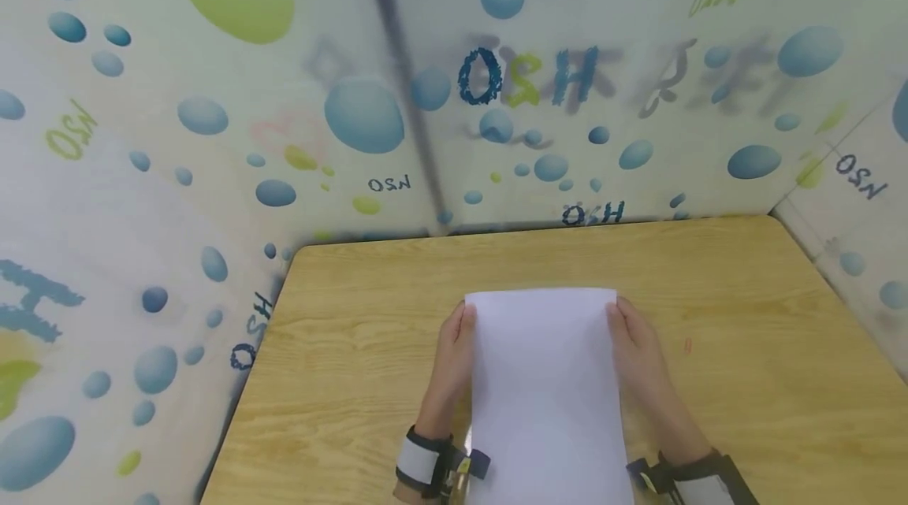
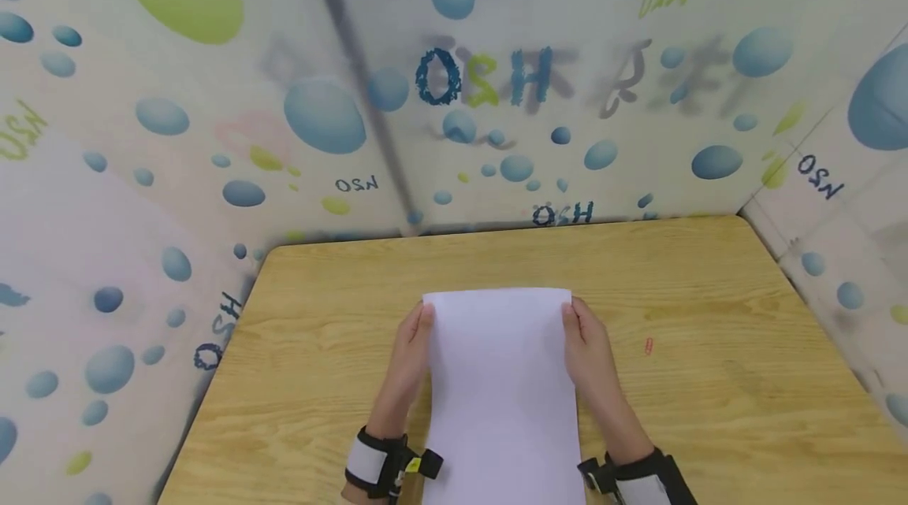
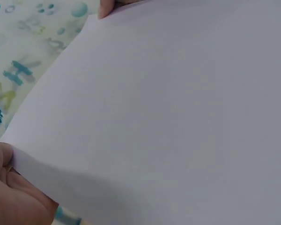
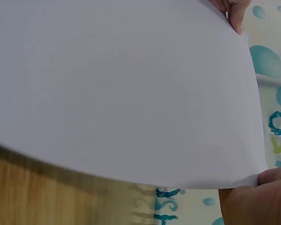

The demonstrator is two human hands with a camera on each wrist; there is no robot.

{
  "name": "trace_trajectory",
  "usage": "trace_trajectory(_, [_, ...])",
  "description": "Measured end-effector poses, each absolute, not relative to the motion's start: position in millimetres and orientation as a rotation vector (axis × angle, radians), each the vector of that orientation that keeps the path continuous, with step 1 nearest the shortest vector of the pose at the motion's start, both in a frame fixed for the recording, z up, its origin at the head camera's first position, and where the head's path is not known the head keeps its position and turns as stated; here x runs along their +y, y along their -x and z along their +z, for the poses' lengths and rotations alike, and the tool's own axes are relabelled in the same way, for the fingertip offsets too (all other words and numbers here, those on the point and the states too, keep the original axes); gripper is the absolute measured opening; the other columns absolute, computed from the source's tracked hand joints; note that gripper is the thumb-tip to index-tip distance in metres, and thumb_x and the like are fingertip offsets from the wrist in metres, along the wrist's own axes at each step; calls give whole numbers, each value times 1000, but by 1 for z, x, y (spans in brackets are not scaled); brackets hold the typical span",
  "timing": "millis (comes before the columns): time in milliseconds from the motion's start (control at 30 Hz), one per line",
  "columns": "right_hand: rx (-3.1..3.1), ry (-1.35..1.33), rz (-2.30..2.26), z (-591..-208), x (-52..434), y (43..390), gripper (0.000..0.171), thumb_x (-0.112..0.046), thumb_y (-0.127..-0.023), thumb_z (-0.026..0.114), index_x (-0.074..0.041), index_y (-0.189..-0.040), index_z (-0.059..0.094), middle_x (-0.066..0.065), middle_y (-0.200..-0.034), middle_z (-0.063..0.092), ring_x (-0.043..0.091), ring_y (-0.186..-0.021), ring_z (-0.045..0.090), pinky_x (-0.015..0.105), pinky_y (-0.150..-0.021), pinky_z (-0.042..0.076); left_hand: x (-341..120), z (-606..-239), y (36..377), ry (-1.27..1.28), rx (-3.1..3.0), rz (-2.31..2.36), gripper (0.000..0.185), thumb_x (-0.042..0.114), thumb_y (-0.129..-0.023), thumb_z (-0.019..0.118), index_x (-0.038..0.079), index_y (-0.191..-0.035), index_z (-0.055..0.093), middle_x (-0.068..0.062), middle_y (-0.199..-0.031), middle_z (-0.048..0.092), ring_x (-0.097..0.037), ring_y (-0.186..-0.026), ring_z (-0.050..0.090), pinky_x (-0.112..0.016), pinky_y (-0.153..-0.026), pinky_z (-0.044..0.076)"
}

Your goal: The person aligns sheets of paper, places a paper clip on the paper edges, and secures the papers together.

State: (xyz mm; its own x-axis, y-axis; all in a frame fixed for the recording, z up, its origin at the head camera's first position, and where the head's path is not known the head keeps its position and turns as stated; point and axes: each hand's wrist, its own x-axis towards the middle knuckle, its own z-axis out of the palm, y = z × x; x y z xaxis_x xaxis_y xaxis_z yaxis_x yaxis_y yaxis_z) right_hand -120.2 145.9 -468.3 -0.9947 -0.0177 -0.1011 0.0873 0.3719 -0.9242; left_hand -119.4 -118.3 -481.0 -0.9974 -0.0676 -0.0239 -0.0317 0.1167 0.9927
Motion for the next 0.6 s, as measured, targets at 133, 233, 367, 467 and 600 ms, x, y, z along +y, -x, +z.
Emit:
trace_trajectory(133, [2510, -34, -1723, -488, 148, 134, 61, -42, -106, 27, 3, -146, 34, 20, -154, 28, 35, -143, 19, 54, -110, 20, -119, -513, 135, -175, -2289, -2091, 34, 29, -106, 37, 6, -114, 60, -5, -103, 59, -18, -95, 52, -35, -87, 41])
trace_trajectory(233, [2460, -26, -1711, -496, 148, 142, 62, -42, -106, 28, 4, -147, 30, 20, -155, 24, 35, -143, 16, 54, -110, 19, -120, -521, 138, -247, -2288, -2093, 33, 31, -106, 38, 6, -112, 61, -5, -101, 58, -19, -95, 52, -36, -87, 41])
trace_trajectory(367, [2396, -90, -1672, -503, 147, 149, 65, -44, -105, 26, 2, -151, 21, 18, -158, 14, 35, -144, 10, 54, -111, 16, -121, -529, 142, -267, -2296, -2126, 34, 32, -106, 38, 7, -110, 61, -5, -99, 58, -19, -94, 53, -37, -87, 41])
trace_trajectory(467, [2370, -131, -1660, -508, 147, 155, 67, -47, -105, 25, -1, -152, 19, 17, -158, 13, 35, -144, 10, 54, -111, 16, -122, -540, 148, -244, -2295, -2146, 35, 37, -105, 38, 12, -112, 61, -3, -104, 59, -19, -99, 53, -39, -91, 40])
trace_trajectory(600, [2361, -147, -1623, -510, 150, 161, 69, -50, -104, 24, -2, -153, 17, 17, -159, 12, 35, -144, 9, 55, -111, 15, -123, -550, 156, -263, -2290, -2197, 37, 45, -103, 38, 19, -117, 62, -1, -111, 60, -19, -106, 53, -41, -97, 37])
